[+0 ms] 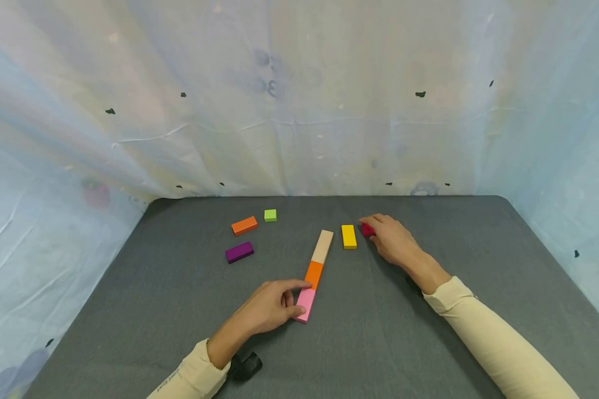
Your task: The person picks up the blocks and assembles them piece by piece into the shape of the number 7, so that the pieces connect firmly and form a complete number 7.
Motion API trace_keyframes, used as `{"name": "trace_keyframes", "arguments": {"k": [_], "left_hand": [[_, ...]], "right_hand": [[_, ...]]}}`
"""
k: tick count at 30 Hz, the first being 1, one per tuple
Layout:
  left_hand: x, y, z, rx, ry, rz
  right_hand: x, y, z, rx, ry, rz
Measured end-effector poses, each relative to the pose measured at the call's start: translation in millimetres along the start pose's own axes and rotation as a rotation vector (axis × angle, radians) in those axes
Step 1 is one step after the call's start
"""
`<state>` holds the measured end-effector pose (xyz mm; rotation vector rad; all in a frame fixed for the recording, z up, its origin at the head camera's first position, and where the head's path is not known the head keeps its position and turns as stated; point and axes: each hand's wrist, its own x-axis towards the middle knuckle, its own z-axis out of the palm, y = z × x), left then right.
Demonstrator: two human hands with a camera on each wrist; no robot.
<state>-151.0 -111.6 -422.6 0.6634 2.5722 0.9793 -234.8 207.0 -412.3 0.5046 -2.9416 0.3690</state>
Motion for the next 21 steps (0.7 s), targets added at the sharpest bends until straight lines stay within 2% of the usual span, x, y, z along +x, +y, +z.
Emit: {"name": "trace_keyframes", "arguments": {"k": [7, 15, 21], "left_hand": [[0.1, 0.7, 0.4, 0.007, 0.003, -0.006], [0.1, 0.1, 0.2, 0.003, -0.003, -0.008], [1.0, 0.0, 0.4, 0.003, -0.009, -0.018]], "right_hand": [[-0.7, 0.0, 0.3, 0.003, -0.004, -0.022], [1.1, -5.7, 0.4, 0.017, -0.054, -0.045], [2.9, -9.3, 2.7, 0.01, -0.05, -0.119]]}}
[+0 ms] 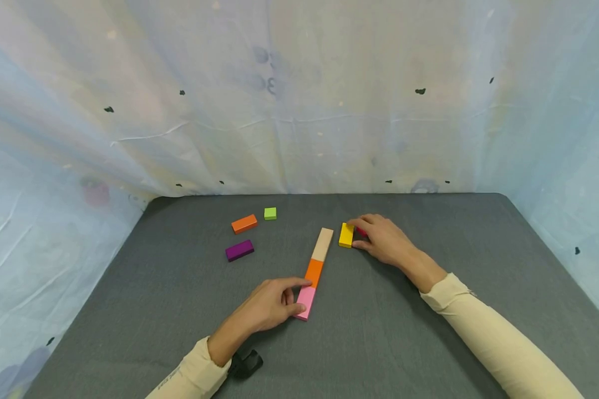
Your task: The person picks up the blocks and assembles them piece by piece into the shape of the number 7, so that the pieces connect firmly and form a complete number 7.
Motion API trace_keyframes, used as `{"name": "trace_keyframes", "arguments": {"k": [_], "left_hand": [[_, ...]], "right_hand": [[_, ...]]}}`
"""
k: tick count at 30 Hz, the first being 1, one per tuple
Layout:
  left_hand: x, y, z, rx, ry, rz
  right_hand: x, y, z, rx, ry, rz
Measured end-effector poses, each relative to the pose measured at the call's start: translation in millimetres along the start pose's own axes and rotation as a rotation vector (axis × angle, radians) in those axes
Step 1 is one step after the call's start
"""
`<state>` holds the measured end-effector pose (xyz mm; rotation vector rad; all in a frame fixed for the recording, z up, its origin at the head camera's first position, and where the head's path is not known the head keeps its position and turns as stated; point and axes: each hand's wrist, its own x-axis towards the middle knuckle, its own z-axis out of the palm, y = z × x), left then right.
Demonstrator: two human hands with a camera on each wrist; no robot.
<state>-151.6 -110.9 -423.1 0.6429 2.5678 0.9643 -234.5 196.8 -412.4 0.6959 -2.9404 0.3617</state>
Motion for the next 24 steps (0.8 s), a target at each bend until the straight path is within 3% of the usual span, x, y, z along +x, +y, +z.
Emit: {"name": "trace_keyframes", "arguments": {"k": [13, 24], "left_hand": [[-0.2, 1.4, -0.3, 0.001, -0.001, 0.005], [-0.3, 0.6, 0.3, -0.003, 0.009, 0.001]], "right_hand": [[10.4, -1.0, 7.5, -0.061, 0.001, -0.22], [27.2, 3.0, -0.4, -0.202, 0.086, -0.349]]}}
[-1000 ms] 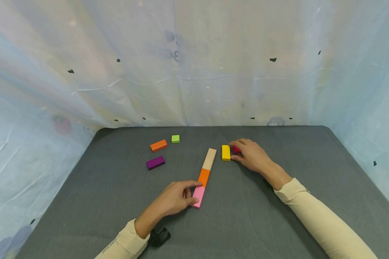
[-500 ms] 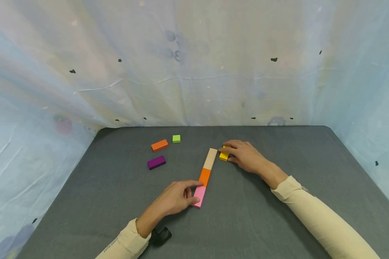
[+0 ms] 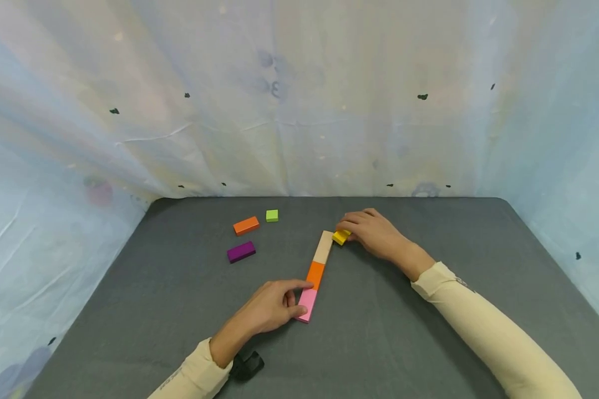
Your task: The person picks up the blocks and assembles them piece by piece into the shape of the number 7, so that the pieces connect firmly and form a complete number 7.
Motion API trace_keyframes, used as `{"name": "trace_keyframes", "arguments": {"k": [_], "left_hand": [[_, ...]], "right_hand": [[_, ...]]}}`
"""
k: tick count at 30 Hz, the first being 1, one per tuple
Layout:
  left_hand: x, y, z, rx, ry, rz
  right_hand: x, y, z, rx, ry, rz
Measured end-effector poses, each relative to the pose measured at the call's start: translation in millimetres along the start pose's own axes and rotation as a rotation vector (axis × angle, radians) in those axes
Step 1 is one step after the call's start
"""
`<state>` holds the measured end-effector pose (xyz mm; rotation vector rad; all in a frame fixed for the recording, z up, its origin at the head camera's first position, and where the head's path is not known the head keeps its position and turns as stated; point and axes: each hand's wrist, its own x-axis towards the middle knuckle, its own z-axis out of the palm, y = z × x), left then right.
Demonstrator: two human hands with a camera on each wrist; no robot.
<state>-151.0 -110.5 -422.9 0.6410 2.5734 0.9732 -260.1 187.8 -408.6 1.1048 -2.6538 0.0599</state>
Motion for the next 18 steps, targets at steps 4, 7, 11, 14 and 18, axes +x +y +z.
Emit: {"name": "trace_keyframes", "arguments": {"k": [4, 7, 11, 14, 18], "left_hand": [[0.0, -0.5, -0.7, -0.003, -0.011, -0.014], [0.3, -0.7, -1.5, -0.003, -0.01, -0.012], [-0.9, -1.2, -2.0, -0.003, -0.002, 0.002], [-2.3, -1.3, -1.0, -0.005, 0.005, 0.016], [-3.0, -0.9, -0.4, -0.006, 0.015, 0.028]], "right_hand": [[6.6, 6.6, 1.3, 0.04, 0.0, 0.015], [12.0, 12.8, 2.2, 0.101, -0.017, 0.031], [17.8, 17.7, 3.2, 0.143, -0.054, 0.052], [22.3, 19.4, 4.7, 0.153, -0.095, 0.079], [30.2, 19.1, 5.9, 0.152, -0.13, 0.087]]}}
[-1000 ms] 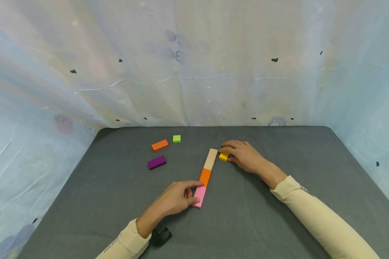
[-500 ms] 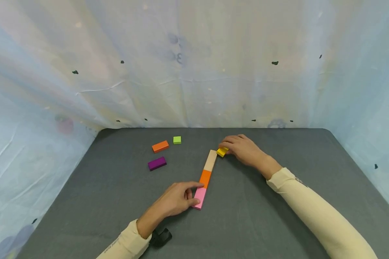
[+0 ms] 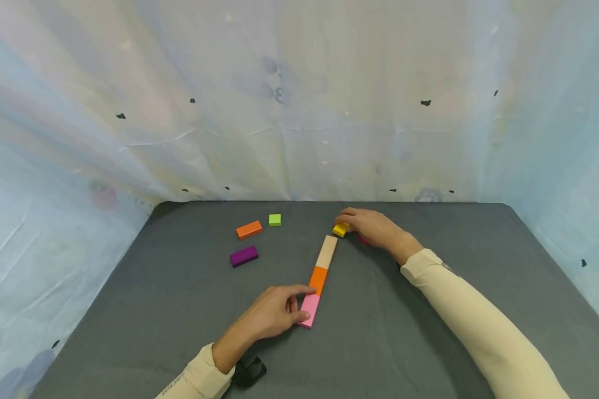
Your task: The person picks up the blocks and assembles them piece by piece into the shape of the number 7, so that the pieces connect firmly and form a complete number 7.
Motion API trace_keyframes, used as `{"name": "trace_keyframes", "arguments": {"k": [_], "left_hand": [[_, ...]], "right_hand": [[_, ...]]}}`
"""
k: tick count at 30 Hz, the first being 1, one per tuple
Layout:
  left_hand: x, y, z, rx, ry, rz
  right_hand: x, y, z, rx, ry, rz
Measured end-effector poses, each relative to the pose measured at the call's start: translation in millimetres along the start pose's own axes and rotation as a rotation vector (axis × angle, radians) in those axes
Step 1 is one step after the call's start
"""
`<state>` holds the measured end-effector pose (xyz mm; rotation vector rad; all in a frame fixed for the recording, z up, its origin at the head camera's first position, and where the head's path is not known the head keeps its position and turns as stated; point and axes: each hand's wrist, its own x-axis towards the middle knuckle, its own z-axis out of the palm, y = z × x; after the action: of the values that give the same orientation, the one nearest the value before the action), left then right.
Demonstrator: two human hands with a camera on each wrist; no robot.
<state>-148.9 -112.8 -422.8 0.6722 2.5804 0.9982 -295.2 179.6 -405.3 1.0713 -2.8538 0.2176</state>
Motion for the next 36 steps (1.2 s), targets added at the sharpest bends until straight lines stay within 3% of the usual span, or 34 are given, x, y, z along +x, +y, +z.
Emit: {"name": "trace_keyframes", "arguments": {"k": [11, 22, 36], "left_hand": [[0.2, 1.9, 0.8, -0.005, -0.013, -0.015], [-1.3, 2.1, 1.6, 0.008, -0.015, -0.005], [-0.5, 1.5, 3.6, 0.021, 0.0, -0.002]], "right_hand": [[10.0, -8.6, 7.0, -0.029, -0.003, -0.065], [9.8, -14.7, 8.8, 0.015, -0.017, -0.078], [9.4, -16.7, 10.3, -0.034, 0.014, -0.081]]}}
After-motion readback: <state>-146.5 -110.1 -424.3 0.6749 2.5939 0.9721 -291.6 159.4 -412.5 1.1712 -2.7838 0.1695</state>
